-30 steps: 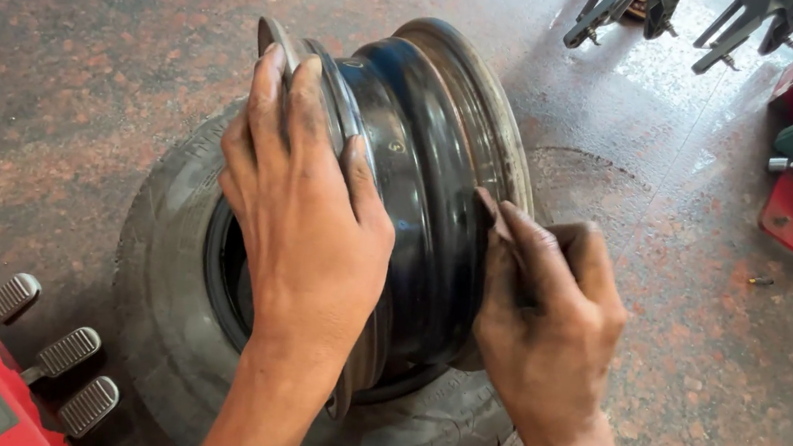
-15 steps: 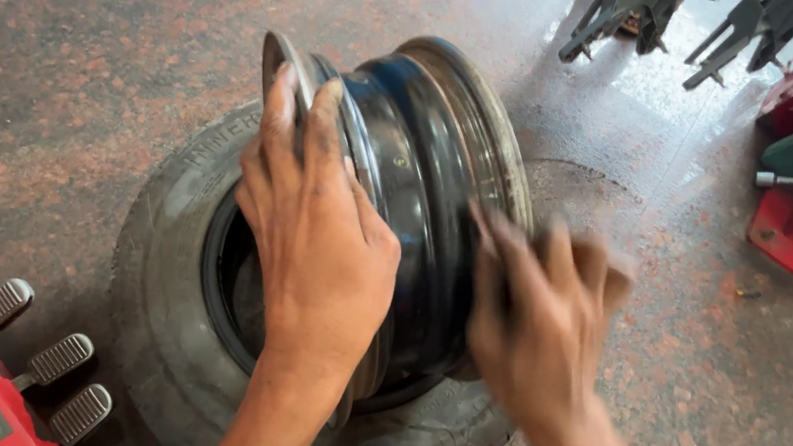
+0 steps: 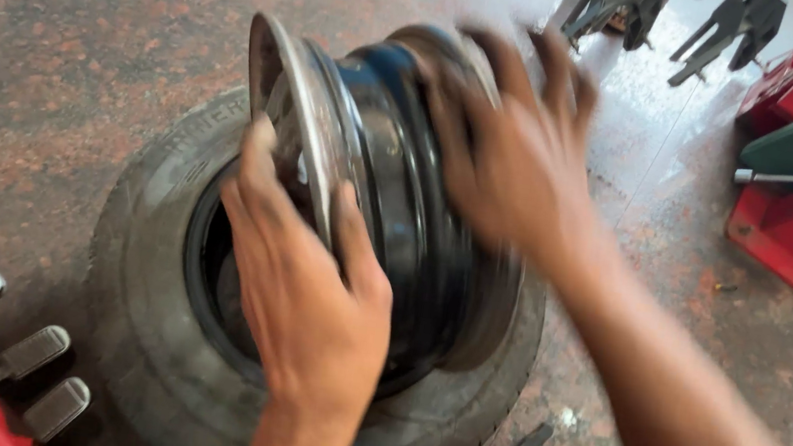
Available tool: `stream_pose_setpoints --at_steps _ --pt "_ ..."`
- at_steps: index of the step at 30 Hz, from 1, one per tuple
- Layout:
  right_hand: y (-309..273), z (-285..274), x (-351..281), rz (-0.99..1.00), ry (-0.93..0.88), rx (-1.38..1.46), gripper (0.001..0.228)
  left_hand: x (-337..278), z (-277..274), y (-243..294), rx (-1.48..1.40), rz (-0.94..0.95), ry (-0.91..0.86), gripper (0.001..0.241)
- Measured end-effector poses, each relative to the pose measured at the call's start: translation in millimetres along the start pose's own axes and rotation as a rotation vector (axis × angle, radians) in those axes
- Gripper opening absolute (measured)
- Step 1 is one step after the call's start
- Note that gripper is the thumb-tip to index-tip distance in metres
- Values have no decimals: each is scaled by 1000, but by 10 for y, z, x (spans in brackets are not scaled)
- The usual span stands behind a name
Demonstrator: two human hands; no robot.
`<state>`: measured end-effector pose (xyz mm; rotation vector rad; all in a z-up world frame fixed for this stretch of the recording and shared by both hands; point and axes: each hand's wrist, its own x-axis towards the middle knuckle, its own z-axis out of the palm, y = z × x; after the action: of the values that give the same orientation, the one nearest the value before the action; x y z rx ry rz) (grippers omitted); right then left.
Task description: The person scrubs the surface of a metal wheel rim with a small abrasive pad. They rotate the rim to clean different sections while holding it steady with their other hand.
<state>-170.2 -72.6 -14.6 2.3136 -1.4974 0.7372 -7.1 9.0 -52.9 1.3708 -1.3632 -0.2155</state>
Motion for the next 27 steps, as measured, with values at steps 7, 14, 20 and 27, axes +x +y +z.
stream_pose_setpoints --at_steps 7,14,20,27 --pt "260 210 773 -34 -306 91 38 -742 -127 -139 286 -228 -213 45" --pt "-406 -106 -684 117 142 -169 39 -184 -124 87 328 -194 -179 34" --pt "-534 -206 -845 104 73 -277 43 -192 -172 165 241 -269 -246 35" --pt "-401 -271 -733 -4 48 -357 41 -33 -274 224 322 -261 -349 41"
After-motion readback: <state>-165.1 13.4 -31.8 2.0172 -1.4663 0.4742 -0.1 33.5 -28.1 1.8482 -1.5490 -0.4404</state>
